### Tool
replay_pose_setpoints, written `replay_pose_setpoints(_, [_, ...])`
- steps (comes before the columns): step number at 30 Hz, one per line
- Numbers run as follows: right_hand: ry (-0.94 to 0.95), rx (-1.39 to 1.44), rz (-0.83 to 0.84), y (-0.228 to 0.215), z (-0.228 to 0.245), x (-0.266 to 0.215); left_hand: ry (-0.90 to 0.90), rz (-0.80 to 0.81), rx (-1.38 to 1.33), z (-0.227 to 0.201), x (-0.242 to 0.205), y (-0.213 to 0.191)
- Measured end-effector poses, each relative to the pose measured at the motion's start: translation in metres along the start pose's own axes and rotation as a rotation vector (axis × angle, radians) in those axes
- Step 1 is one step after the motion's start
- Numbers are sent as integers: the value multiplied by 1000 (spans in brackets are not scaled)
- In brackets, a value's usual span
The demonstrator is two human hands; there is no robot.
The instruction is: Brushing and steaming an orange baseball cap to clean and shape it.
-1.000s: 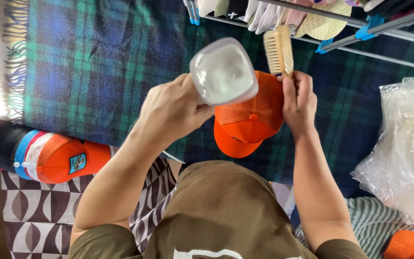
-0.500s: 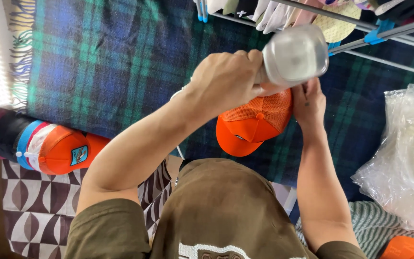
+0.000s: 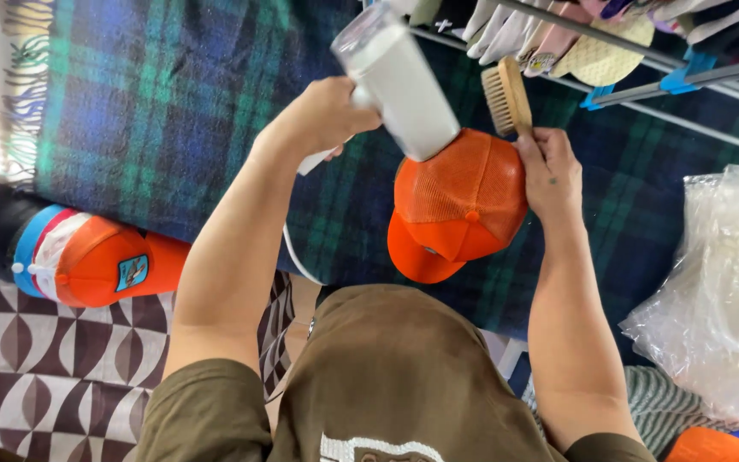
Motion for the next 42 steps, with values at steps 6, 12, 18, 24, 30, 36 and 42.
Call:
replay_pose_setpoints(6, [-124,-43,-67,-2,-2,1,-142,-65,-437,76,12,41])
replay_pose_setpoints(12, [-695,-238,82,-69,42,-83,-121,-232,-378,97,-3,55])
replay_pose_setpoints(18, [-772,-911,84,-22,99,-30,-158,-469,-442,92,-47,54])
replay_pose_setpoints(24, [-159,-1281,397,52,151,60,-86,-415,-151,75,-89,29])
replay_pose_setpoints(30, [-315,-745,95,-4,93,84,32,-297,-66,31,-84,29])
replay_pose_setpoints(36, [-194,-244,-114,-53,24,28,463,-241,322,-37,-54,44])
replay_pose_setpoints(42, [-61,-49,-167,-49,-33,1,622,-283,464,-85,-19,49])
Point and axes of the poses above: each hand's wrist, its own x-axis towards the middle knuckle, its own y-axis out of the palm, z = x × y, the point moved 5 cm from there along x, towards the middle knuckle, and after that the axes turned 15 degrees about y, right-handed, at the moved point
